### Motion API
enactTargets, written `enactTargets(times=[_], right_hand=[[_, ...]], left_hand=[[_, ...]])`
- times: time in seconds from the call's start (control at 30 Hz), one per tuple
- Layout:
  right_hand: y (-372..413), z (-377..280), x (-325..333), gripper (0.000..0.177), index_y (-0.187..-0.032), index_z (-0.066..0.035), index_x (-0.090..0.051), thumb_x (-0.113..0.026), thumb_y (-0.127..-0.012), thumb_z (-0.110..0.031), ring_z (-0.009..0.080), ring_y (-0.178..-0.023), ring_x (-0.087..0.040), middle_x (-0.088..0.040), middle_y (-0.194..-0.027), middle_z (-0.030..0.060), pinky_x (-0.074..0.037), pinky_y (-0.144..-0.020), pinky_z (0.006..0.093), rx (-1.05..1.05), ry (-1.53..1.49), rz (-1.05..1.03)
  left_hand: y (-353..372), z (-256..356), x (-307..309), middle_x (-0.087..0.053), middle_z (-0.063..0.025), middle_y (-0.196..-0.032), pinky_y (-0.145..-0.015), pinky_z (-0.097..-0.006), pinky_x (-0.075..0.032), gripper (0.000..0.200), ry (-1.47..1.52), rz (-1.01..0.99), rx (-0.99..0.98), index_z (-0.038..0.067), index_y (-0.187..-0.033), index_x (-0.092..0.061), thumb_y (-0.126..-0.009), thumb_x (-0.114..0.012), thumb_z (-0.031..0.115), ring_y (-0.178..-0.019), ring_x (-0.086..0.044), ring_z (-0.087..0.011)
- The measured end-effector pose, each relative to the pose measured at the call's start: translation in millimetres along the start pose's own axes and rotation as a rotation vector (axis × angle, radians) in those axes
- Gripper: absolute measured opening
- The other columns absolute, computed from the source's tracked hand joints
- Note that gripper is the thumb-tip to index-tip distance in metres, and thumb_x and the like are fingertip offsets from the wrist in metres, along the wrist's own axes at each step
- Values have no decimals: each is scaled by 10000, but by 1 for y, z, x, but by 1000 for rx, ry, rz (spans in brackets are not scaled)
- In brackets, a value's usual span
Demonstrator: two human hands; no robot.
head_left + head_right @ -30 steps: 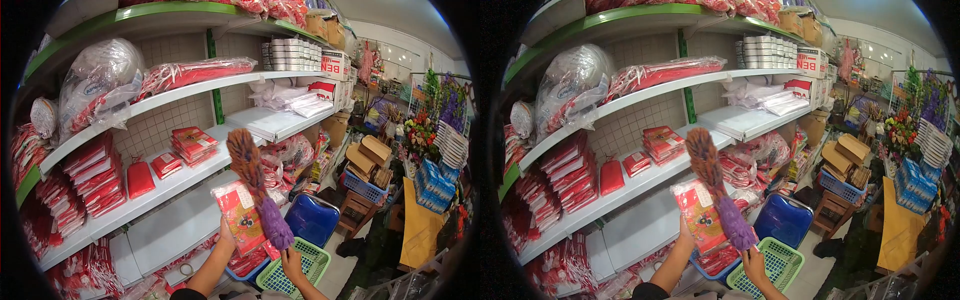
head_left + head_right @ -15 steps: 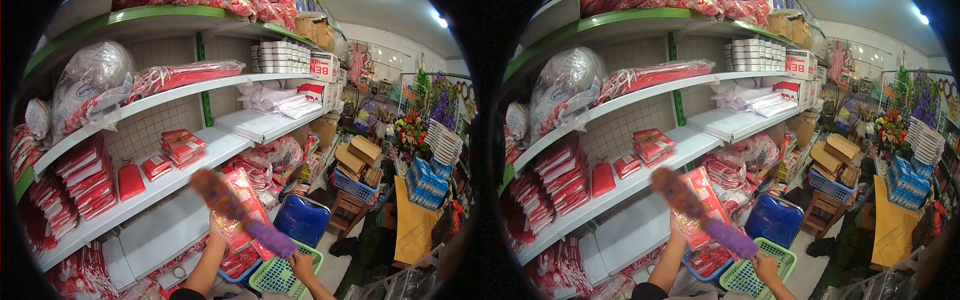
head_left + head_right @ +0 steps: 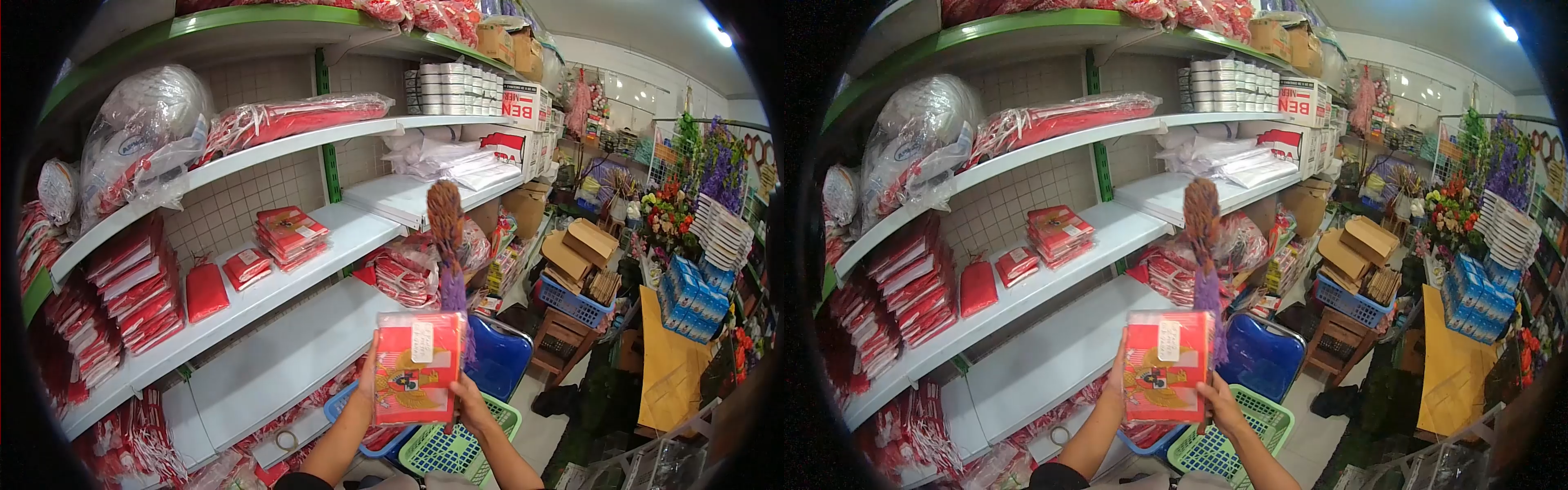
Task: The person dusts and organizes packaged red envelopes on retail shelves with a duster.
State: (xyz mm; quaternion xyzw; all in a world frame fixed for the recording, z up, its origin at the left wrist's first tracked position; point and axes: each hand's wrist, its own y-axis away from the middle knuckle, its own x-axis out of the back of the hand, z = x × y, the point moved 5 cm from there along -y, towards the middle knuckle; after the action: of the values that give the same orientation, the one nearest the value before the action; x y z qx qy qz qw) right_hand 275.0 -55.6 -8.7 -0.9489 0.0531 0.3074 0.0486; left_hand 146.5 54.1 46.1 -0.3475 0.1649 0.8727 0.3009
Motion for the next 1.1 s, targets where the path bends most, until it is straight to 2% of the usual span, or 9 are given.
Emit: enactTargets(times=[0.1, 0.23, 0.4, 0.57, 0.8, 0.87, 0.93, 0.97, 1.1], right_hand=[[-5, -8, -15, 376, -1142, 5, -495, -586, -862, -228, 155, -919, -582, -594, -1057, 98, -469, -788, 283, -35, 124, 158], [-7, -11, -8, 316, -1108, 12, -527, -551, -874, -198, 140, -892, -573, -600, -1024, 84, -458, -778, 279, 18, 215, 207], [-19, -23, -6, 300, -1079, 23, -517, -556, -849, -165, 137, -821, -546, -614, -948, 107, -436, -728, 277, 300, 652, 273], [-17, -2, -53, 305, -1031, 12, -508, -601, -824, -192, 162, -576, -518, -570, -681, 85, -422, -531, 324, 426, 1009, 133], [25, 43, -24, 280, -914, 22, -492, -510, -886, -256, 388, -502, -532, -505, -551, 230, -387, -471, 419, 363, 1384, 116], [31, 43, 0, 265, -846, 23, -492, -496, -888, -239, 384, -492, -533, -510, -545, 221, -387, -468, 436, 325, 1392, 188], [33, 38, 6, 261, -798, 24, -493, -492, -884, -222, 386, -486, -532, -513, -540, 217, -389, -465, 447, 267, 1303, 265], [33, 30, 3, 257, -783, 25, -494, -495, -879, -213, 390, -485, -530, -513, -537, 218, -392, -463, 449, 229, 1210, 302], [35, 40, -5, 208, -813, 33, -512, -501, -865, -168, 397, -491, -516, -522, -554, 220, -381, -464, 435, 297, 1281, 170]], left_hand=[[1, -3, -3, -546, -121, -1169, -909, -350, -424, 571, -100, 17, 31, 24, -1246, -449, -884, -454, 466, -1021, -550, -226], [-10, 13, 24, -577, -112, -1117, -918, -318, -408, 442, -711, 102, -360, 8, -1224, -468, -918, -466, 327, -1011, -556, -192], [-5, -11, 31, -562, -68, -1153, -982, -360, -325, 510, -799, 143, -474, 71, -1239, -462, -934, -316, 453, -1122, -482, -205], [-10, -64, 31, -561, -69, -1140, -892, -337, -432, 530, -125, 40, -64, 50, -1220, -460, -925, -317, 467, -1003, -557, -199], [-14, -34, 60, -613, -90, -949, -750, -397, -508, 420, 387, -232, -134, 86, -1028, -547, -911, -358, 443, -842, -602, -230], [-10, -4, 36, -581, -118, -1066, -855, -422, -461, 507, 464, -450, -183, 55, -1151, -484, -908, -325, 470, -962, -570, -259], [-2, 17, 15, -527, -139, -1199, -938, -445, -411, 647, 447, -224, -206, 36, -1293, -382, -901, -273, 538, -1077, -525, -281], [-4, 16, 18, -468, -148, -1277, -975, -458, -375, 615, 531, -484, -199, 47, -1296, -387, -912, -260, 510, -1144, -477, -296], [-20, -6, 40, -548, -114, -1162, -908, -434, -428, 560, 583, -487, -161, 74, -1204, -475, -892, -330, 516, -1034, -538, -279]])
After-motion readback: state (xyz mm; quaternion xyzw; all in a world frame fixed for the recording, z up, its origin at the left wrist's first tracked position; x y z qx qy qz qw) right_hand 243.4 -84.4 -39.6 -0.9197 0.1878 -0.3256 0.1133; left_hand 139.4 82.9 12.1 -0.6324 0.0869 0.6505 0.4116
